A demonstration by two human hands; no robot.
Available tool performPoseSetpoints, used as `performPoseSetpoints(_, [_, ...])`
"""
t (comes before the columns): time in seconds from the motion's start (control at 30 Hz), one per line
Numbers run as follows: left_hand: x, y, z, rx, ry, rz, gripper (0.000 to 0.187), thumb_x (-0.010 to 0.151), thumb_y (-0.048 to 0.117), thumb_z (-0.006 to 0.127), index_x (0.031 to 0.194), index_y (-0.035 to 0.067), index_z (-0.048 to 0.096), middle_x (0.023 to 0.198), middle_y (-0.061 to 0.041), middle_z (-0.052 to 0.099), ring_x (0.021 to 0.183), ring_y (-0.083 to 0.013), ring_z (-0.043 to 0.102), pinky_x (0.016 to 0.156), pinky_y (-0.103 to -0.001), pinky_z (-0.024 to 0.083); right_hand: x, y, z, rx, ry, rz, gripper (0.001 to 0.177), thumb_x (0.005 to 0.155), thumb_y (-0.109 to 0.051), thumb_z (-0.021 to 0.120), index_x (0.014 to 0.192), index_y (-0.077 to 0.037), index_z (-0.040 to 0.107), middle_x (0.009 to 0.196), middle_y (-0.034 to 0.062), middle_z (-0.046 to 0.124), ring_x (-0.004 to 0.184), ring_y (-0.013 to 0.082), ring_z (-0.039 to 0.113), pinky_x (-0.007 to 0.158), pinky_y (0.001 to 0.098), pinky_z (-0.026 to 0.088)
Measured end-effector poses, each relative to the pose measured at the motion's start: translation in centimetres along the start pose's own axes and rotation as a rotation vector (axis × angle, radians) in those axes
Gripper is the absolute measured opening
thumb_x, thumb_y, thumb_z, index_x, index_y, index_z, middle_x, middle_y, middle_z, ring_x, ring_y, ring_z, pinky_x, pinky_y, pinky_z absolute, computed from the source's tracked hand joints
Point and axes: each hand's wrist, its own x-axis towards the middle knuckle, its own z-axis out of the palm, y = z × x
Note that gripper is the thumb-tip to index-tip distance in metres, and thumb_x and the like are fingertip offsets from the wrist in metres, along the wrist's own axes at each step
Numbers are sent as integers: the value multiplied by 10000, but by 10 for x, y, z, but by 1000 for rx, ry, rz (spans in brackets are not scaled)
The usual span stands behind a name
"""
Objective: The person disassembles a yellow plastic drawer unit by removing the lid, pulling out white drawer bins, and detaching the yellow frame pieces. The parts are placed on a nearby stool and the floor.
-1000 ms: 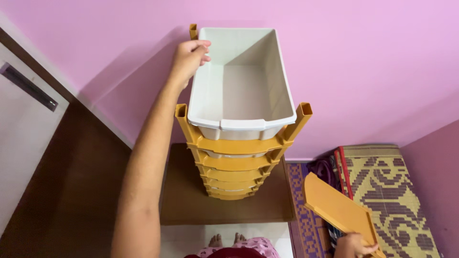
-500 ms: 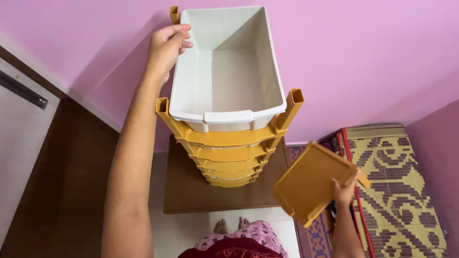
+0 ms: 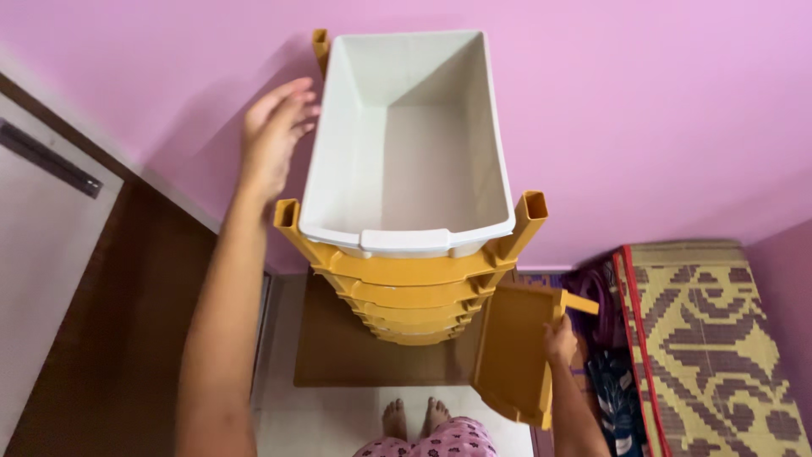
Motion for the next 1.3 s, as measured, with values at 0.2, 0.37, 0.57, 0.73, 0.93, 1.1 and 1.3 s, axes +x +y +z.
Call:
performPoseSetpoints(0.2, [-74,-100,-84,140,339,-236,389,1016,228,592,1375,86,641,1315,-78,692,1201,-168,664,1046,-324,544,15,3,-1,158,151,-127,713,889,-320,780,1499,-66,513,1248,283,677,1142,435,663,951,493,538])
performPoseSetpoints(0.37, [-205,-254,-157,289,329,-847,380,949,181,693,1307,82,613,1100,-113,724,950,-234,713,810,-413,609,23,12,-19,320,116,-96,669,914,-229,760,1501,-25,515,1250,253,695,1142,315,692,959,399,540])
performPoseSetpoints(0.57, [-308,-347,-80,482,-411,-1347,580,897,424,764,1345,84,621,1109,-119,710,975,-257,661,826,-468,577,30,24,-33,735,-23,-151,577,978,-88,652,1524,-34,473,1311,95,679,1150,137,633,969,283,500])
performPoseSetpoints(0.73, [-315,-379,73,438,-768,-1073,800,918,678,617,1505,145,508,1548,-59,505,1410,-201,475,1157,-411,401,35,44,-38,810,-164,24,571,987,-93,630,1536,-57,476,1286,45,677,1119,124,627,955,270,500])
performPoseSetpoints(0.93, [-318,-417,201,339,-678,-1050,671,919,516,629,1431,95,527,1415,-104,612,1306,-261,569,1051,-404,461,40,70,-43,929,-132,112,496,1007,-104,628,1490,-31,542,1244,74,693,1076,134,635,917,279,513])
performPoseSetpoints(1.1, [-321,-470,230,374,-457,-932,633,919,298,745,1418,98,412,1290,-116,645,1178,-252,641,1011,-391,516,51,87,-36,986,-123,111,490,989,-117,644,1462,-27,550,1243,44,703,1069,112,650,911,262,523])
performPoseSetpoints(1.3, [-307,-508,263,151,-210,-933,376,958,258,659,1248,27,595,1156,-137,701,1047,-248,639,916,-401,505,73,101,-11,947,-184,226,500,940,-205,714,1390,-14,607,1102,75,741,909,156,680,777,326,565])
